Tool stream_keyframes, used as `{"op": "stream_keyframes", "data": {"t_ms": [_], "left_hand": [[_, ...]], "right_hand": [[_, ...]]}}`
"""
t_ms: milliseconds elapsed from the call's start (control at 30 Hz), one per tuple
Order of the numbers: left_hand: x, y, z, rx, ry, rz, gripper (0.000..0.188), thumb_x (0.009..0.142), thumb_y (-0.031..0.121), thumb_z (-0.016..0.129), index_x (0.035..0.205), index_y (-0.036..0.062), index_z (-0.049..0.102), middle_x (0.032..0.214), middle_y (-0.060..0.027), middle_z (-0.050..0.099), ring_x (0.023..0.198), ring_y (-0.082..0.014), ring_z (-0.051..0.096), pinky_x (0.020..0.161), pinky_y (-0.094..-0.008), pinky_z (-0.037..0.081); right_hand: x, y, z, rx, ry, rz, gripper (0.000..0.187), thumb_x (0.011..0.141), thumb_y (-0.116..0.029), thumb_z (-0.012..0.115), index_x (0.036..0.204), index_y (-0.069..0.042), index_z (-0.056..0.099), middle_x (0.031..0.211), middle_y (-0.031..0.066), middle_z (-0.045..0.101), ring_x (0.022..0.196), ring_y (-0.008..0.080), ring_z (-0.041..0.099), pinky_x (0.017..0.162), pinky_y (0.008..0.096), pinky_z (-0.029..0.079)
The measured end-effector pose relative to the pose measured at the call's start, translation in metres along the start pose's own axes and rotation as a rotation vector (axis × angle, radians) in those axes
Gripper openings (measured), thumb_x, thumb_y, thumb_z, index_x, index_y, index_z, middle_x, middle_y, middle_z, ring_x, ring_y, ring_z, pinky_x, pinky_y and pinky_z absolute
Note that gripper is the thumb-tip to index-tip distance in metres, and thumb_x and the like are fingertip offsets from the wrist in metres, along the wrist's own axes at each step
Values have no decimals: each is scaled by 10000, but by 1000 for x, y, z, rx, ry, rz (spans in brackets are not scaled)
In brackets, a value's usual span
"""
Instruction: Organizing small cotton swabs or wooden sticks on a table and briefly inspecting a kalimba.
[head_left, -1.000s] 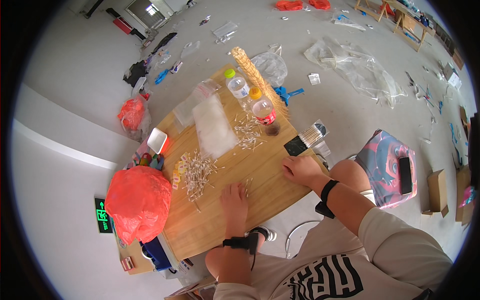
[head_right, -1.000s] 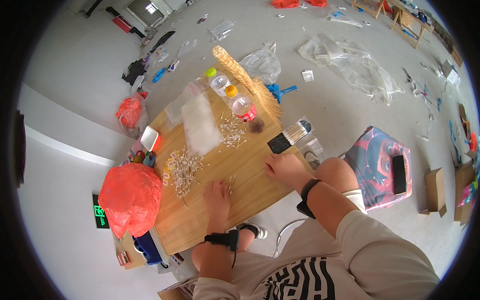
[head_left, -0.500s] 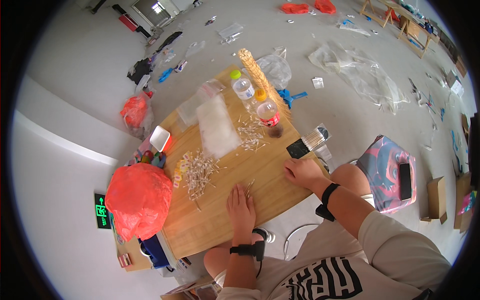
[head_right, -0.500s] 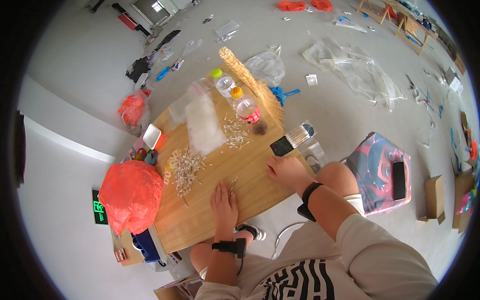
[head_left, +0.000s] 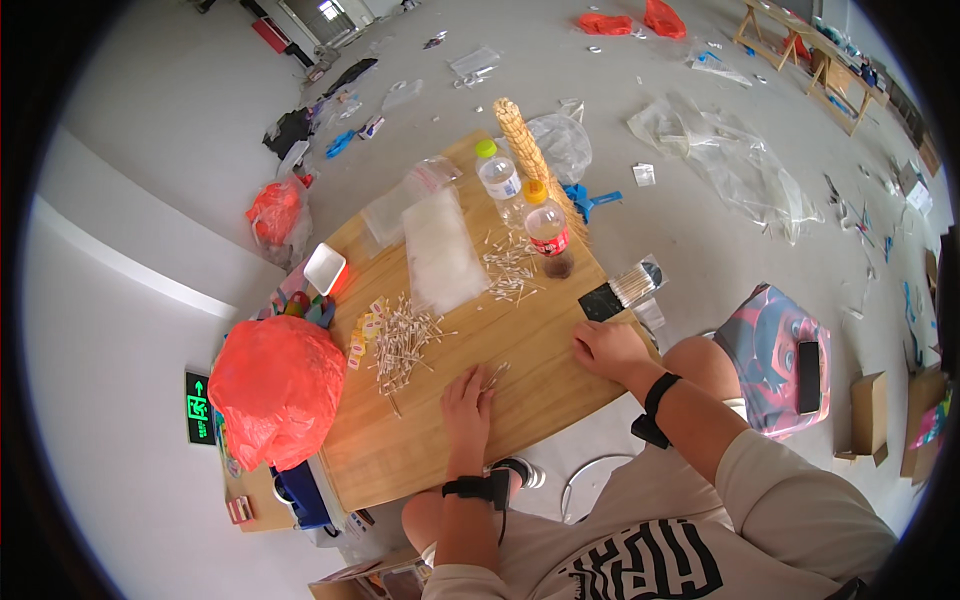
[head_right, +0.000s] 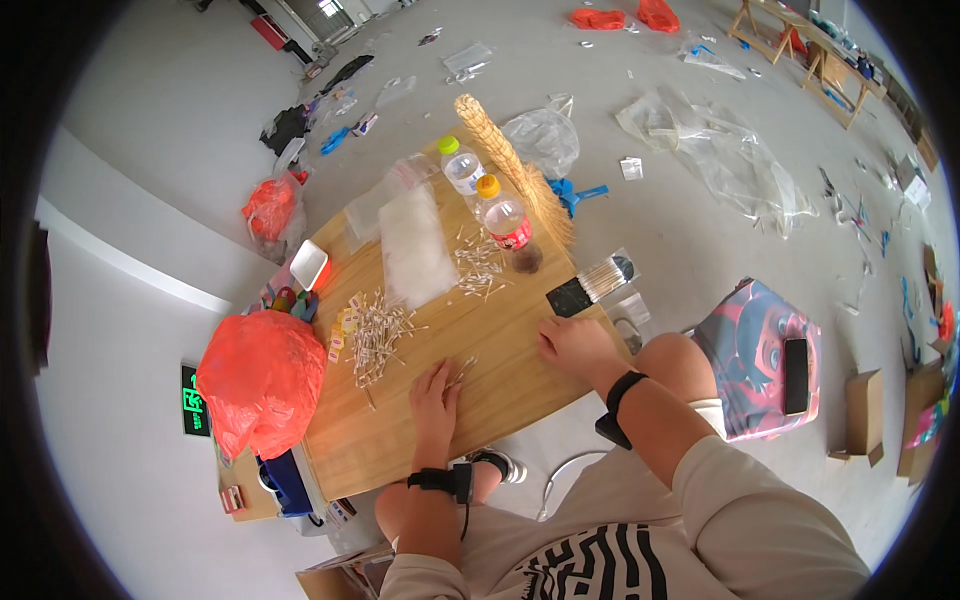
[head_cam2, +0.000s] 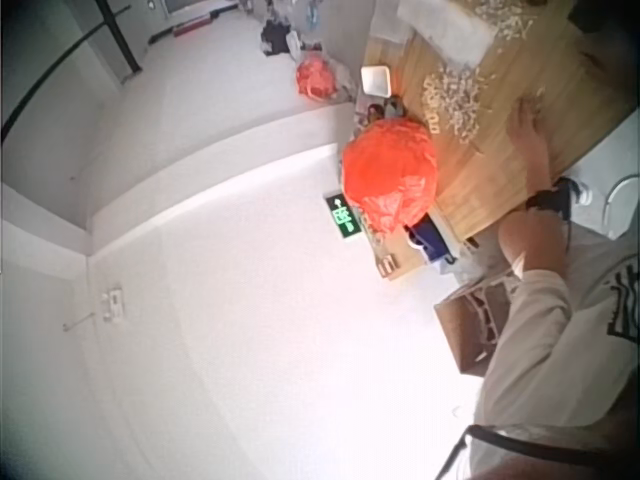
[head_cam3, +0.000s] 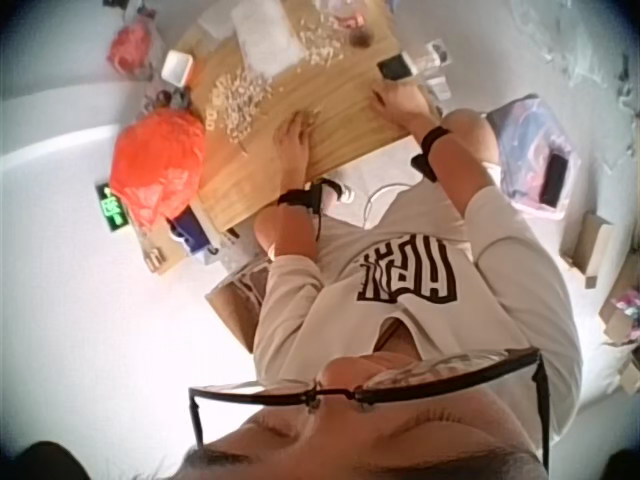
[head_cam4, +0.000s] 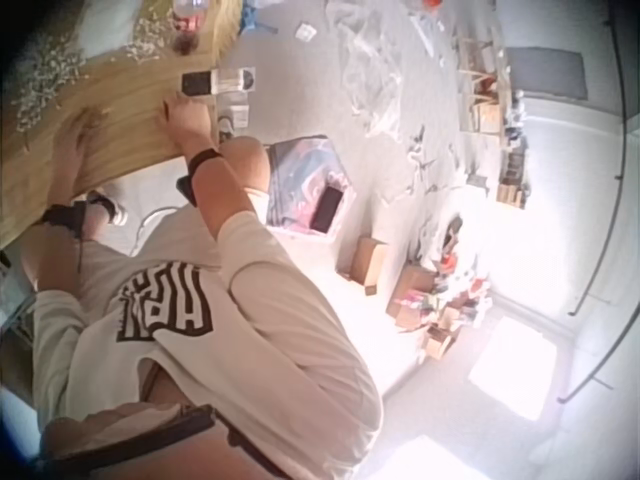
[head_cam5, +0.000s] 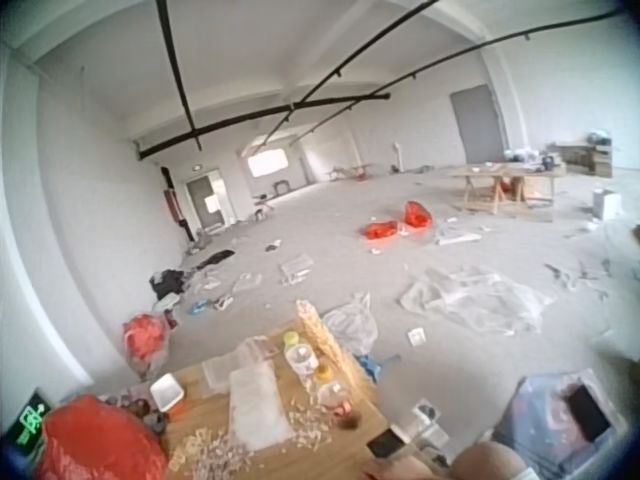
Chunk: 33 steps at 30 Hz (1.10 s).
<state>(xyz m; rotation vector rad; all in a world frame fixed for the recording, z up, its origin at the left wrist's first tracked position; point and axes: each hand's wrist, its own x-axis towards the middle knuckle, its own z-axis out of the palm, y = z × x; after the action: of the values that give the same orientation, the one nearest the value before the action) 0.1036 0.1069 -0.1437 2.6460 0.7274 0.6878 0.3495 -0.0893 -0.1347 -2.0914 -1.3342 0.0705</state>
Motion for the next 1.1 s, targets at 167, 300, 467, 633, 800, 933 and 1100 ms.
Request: {"op": "stream_keyframes", "data": {"t_ms": [167, 300, 467, 633, 800, 933, 1100], "left_hand": [[-6, -2, -7, 46, 25, 26, 331, 928, 152, 713, 1253, 98, 734, 1336, -95, 675, 1210, -338, 602, 1051, -450, 457], [-8, -7, -8, 81, -13, 28, 316, 936, 182, 705, 1248, 139, 736, 1363, -47, 664, 1243, -306, 588, 1067, -451, 435], [-2, -7, -12, 118, -99, 1, 386, 967, 198, 665, 1343, 114, 680, 1441, -88, 612, 1337, -328, 533, 1131, -476, 395], [-13, 29, 5, 222, -187, -17, 630, 1018, 289, 560, 1562, 20, 389, 1631, -188, 370, 1517, -416, 294, 1248, -546, 204], [-15, 23, 8, 219, -255, -47, 766, 1027, 442, 508, 1603, -13, 293, 1677, -202, 282, 1567, -417, 197, 1273, -557, 129], [-22, 9, 13, -401, 47, -332, 765, 1090, 505, 354, 1645, 10, 178, 1708, -191, 214, 1586, -370, 175, 1291, -502, 109], [-27, -4, 19, -1135, 309, -541, 779, 1110, 575, 142, 1656, 19, 117, 1722, -164, 172, 1590, -288, 183, 1312, -415, 71]], "right_hand": [[0, 0, 0, 10, -8, 9, 111, 922, -207, 634, 918, -100, 605, 816, 91, 671, 741, 331, 682, 647, 460, 544], [1, -1, 1, -3, 1, -2, 105, 912, -201, 640, 924, -101, 611, 821, 88, 674, 742, 326, 683, 645, 455, 544], [2, -3, -1, 5, -14, 11, 102, 908, -199, 640, 933, -102, 618, 834, 87, 679, 746, 327, 682, 643, 455, 543], [0, -2, -1, 11, -13, 22, 104, 913, -201, 638, 940, -102, 623, 844, 87, 680, 753, 333, 680, 644, 458, 543], [1, -3, 0, 5, 5, 21, 132, 924, -236, 618, 905, -105, 623, 820, 93, 687, 734, 344, 686, 650, 471, 546], [1, -3, 0, 2, -8, 27, 146, 929, -245, 620, 916, -100, 635, 846, 99, 697, 754, 349, 690, 668, 477, 549], [2, -6, -1, 4, -16, 30, 157, 934, -251, 617, 935, -96, 648, 862, 112, 702, 771, 358, 691, 683, 488, 551]]}}
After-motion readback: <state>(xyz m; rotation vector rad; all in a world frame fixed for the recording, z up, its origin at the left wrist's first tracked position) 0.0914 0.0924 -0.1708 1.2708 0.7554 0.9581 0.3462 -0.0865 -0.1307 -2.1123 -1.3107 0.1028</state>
